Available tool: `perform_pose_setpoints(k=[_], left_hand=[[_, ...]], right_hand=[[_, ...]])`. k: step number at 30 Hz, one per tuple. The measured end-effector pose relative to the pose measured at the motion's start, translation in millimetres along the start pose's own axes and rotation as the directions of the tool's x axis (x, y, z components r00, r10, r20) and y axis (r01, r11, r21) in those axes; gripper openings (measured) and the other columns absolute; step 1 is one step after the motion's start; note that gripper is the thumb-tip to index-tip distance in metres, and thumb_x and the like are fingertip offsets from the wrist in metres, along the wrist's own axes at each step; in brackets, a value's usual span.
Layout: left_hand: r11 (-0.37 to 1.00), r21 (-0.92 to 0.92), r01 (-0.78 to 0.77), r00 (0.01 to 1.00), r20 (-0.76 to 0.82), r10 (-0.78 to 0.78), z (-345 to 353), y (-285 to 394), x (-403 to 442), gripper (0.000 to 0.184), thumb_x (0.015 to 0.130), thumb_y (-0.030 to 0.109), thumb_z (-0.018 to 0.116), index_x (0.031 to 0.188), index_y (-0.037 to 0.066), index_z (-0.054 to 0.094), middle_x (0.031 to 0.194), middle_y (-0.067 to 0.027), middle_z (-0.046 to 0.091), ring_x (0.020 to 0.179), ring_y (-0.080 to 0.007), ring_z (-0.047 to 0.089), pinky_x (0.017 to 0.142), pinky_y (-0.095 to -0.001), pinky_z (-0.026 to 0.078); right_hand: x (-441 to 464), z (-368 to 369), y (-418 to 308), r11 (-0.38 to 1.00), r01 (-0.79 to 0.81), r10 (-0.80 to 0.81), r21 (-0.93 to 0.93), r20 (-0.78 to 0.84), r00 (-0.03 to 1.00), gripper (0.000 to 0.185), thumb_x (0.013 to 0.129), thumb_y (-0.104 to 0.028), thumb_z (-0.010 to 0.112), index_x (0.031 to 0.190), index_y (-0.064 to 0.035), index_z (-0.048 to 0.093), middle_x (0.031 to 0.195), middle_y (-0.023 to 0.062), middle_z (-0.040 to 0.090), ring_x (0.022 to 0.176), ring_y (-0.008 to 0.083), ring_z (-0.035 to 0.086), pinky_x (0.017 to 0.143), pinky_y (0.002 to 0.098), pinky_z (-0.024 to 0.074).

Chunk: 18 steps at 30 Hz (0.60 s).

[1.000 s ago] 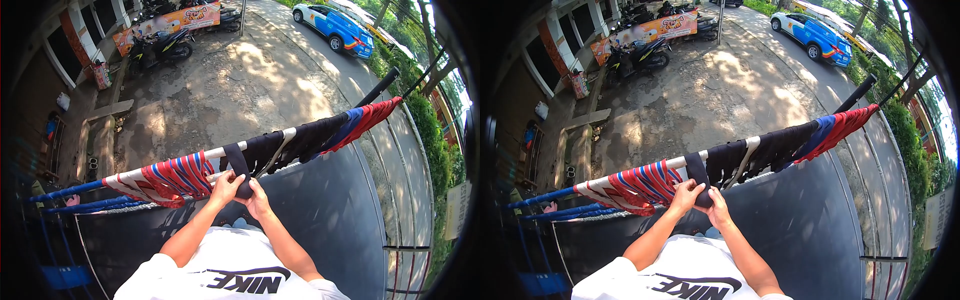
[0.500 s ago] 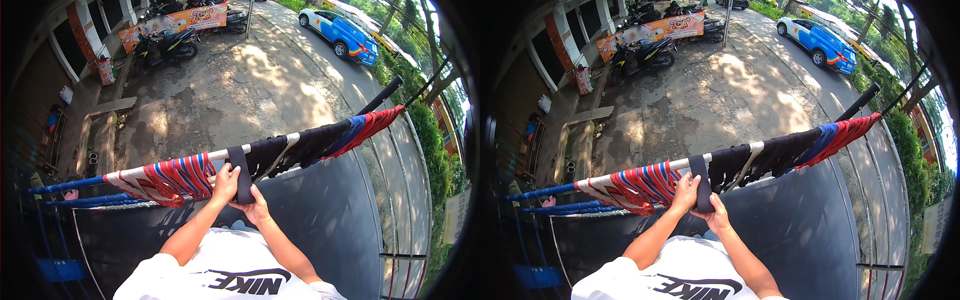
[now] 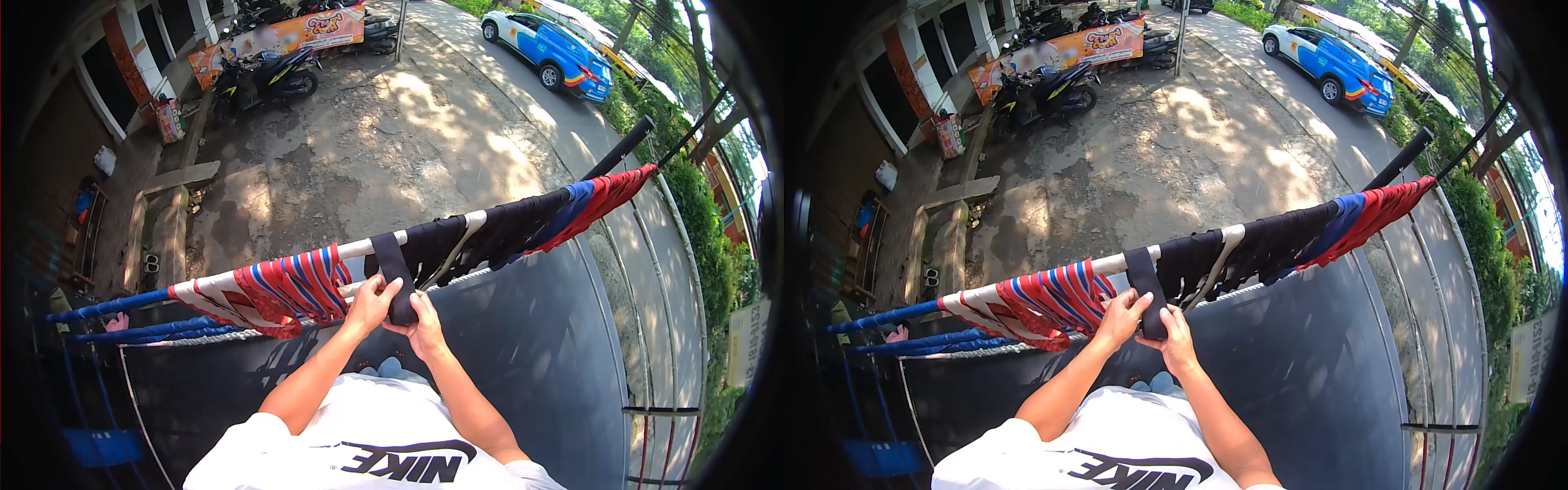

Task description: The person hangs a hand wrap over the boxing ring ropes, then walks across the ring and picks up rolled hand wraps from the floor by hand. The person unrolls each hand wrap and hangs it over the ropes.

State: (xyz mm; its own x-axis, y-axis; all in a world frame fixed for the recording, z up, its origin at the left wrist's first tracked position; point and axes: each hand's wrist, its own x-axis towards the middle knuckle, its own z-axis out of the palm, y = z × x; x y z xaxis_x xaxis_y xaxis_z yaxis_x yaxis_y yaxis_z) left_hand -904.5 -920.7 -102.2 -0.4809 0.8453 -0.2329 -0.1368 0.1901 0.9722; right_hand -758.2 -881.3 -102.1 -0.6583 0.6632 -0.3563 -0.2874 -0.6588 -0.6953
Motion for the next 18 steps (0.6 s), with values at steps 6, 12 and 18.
perform_pose_setpoints(k=[6, 12, 18], left_hand=[[0.993, -0.003, -0.118, 0.992, -0.039, 0.118, -2, -2, -11, 0.026, 0.096, 0.025, 0.07, 0.088, 0.002, 0.061, 0.08, -0.0043, 0.064, 0.075, -0.0093, 0.057, 0.07, -0.0291, 0.049], [0.99, 0.042, -0.134, 0.984, -0.111, 0.138, 4, -6, -8, 0.029, 0.099, 0.02, 0.065, 0.078, 0.005, 0.054, 0.069, 0.0039, 0.052, 0.063, -0.0044, 0.044, 0.055, -0.0267, 0.038], [0.908, 0.338, -0.249, 0.929, -0.182, 0.322, 6, -2, -8, 0.028, 0.1, 0.021, 0.065, 0.081, 0.003, 0.056, 0.069, -0.0004, 0.06, 0.064, -0.0048, 0.05, 0.057, -0.0269, 0.042]], right_hand=[[-4, 8, -6, 0.995, 0.052, -0.047, -0.083, 0.059, 0.997, 0.046, 0.103, -0.027, 0.054, 0.14, -0.0038, 0.04, 0.125, 0.0143, 0.057, 0.118, 0.0289, 0.062, 0.099, 0.0538, 0.0556], [0, 0, 8, 1.0, 0.015, -0.015, 0.017, 0.015, 1.0, 0.046, 0.105, -0.044, 0.052, 0.135, -0.0082, 0.049, 0.125, 0.0121, 0.059, 0.119, 0.0233, 0.061, 0.101, 0.053, 0.0537], [-9, 10, 15, 0.975, 0.034, -0.037, 0.219, 0.009, 0.999, 0.049, 0.105, -0.046, 0.049, 0.134, -0.0063, 0.051, 0.129, 0.014, 0.059, 0.12, 0.0262, 0.061, 0.104, 0.0514, 0.0518]])
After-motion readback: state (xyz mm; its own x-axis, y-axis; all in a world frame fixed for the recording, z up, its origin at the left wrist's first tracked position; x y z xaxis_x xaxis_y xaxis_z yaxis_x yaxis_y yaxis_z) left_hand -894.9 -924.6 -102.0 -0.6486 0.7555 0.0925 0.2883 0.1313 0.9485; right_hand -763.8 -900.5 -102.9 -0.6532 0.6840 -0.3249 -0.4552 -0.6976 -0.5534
